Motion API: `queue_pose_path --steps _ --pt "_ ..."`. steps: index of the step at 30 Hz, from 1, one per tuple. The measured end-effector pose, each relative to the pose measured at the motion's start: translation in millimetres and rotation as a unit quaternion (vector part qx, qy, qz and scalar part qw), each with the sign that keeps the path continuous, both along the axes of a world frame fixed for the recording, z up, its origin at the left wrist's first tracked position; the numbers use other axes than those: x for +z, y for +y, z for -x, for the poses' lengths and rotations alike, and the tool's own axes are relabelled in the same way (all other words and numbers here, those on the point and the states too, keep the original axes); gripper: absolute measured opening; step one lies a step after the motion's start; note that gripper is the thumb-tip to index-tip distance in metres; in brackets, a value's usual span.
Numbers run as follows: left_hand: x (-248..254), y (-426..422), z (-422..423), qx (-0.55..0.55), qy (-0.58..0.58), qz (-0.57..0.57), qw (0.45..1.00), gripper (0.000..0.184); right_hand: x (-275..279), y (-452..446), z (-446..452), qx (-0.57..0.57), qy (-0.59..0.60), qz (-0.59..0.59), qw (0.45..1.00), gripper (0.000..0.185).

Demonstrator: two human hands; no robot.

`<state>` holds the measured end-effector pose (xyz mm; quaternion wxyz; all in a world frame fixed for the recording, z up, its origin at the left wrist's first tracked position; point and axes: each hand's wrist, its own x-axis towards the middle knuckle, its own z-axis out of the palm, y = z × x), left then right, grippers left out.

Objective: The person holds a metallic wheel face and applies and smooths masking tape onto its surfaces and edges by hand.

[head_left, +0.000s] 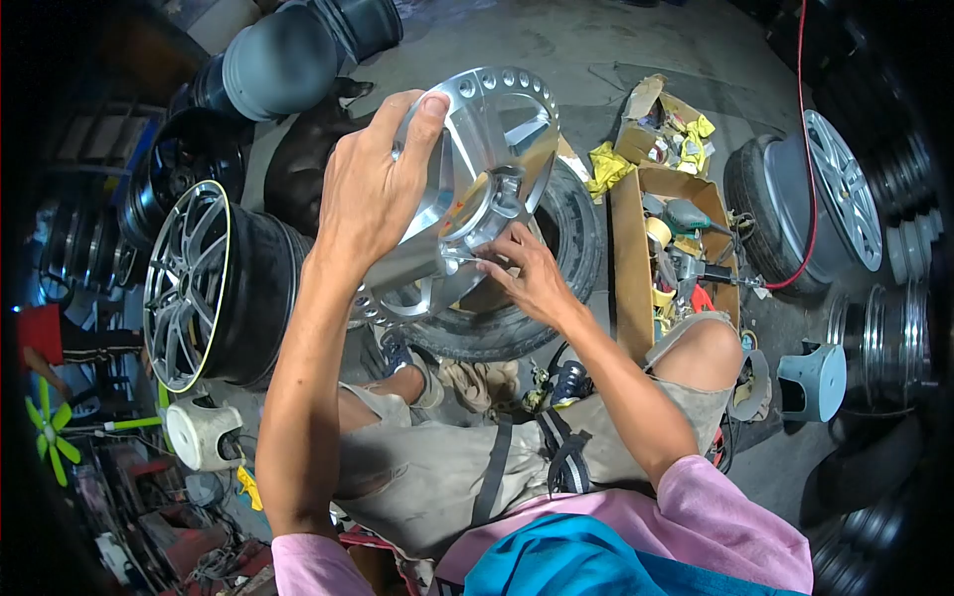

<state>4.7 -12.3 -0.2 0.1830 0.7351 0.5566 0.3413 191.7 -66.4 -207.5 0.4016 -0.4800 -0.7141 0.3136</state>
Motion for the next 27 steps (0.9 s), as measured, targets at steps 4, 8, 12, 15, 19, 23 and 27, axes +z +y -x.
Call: queue_pose_path --steps 4,8,12,15,19,23,27 --pt "-3.2 1.0 0.1 -0.007 0.000 -0.016 1.000 0.072 -3.4 10.4 0.2 -0.007 -0.001 -0.047 0.999 0.027" --pt "-2.3 -0.3 -0.9 -0.008 0.003 -0.024 1.000 0.076 -0.7 12.3 -1.0 -0.021 -0.060 -0.116 0.991 0.028" --pt "-6.4 1.9 1.7 -0.006 0.001 -0.022 1.000 0.078 3.5 4.4 -9.0 -0.022 -0.032 -0.096 0.995 0.022" --pt "-8.8 3.4 1.3 -0.012 -0.005 -0.041 0.999 0.077 4.9 3.2 -10.0 -0.016 -0.014 -0.030 0.999 0.021" --pt "-3.7 -0.1 -3.1 -0.008 0.007 -0.024 1.000 0.076 5.4 5.3 -3.1 -0.005 0.018 0.006 1.000 0.028" --pt "-5.4 0.3 -1.8 -0.011 0.000 -0.025 1.000 0.075 5.3 -5.9 0.7 -0.013 0.003 0.063 0.998 0.028" --pt "-1.4 0.2 -1.2 0.000 0.004 -0.005 1.000 0.073 -18.9 -22.3 13.8 -0.048 0.083 0.105 0.990 0.028"
